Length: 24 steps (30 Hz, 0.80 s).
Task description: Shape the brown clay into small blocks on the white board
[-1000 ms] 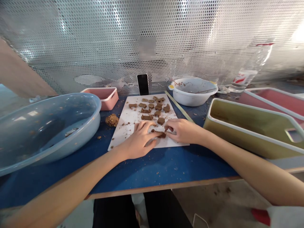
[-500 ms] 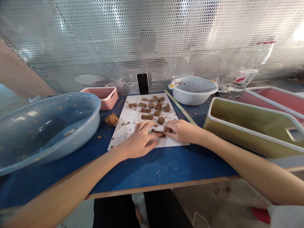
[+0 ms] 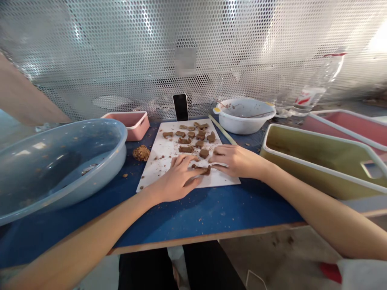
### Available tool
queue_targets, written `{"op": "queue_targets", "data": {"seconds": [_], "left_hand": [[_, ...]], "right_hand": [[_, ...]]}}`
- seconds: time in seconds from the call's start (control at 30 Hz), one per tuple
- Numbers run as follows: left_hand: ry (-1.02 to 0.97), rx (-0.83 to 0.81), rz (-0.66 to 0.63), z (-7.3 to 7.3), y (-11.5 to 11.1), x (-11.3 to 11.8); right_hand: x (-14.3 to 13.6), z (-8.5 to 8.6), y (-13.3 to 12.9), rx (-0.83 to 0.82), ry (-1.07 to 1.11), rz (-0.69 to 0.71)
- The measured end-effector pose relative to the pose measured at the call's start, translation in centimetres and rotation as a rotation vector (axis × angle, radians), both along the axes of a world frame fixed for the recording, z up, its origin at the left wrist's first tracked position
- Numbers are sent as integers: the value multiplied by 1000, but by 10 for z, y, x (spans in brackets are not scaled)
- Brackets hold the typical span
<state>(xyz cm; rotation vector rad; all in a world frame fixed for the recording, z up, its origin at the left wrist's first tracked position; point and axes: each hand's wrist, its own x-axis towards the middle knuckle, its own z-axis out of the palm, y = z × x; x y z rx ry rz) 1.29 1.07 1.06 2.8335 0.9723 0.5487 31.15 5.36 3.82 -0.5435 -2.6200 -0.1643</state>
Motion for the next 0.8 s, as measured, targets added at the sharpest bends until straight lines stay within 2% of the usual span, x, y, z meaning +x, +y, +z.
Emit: {"op": "queue_targets", "data": {"seconds": [0.13,0.4,0.6,0.8], "left_hand": [[-28,1,4,-1,1,1],[-15,-1,14,1,1,1],[-28,-7,12,-1,1,2],[-47,-44,8,-2,2,2]], "right_hand": [[2,-3,8,78,-11,70],[-2,-20,16,48,33,127],[-5,-22,16,110,50,143],[-4,-22,16,88,-2,135]]}}
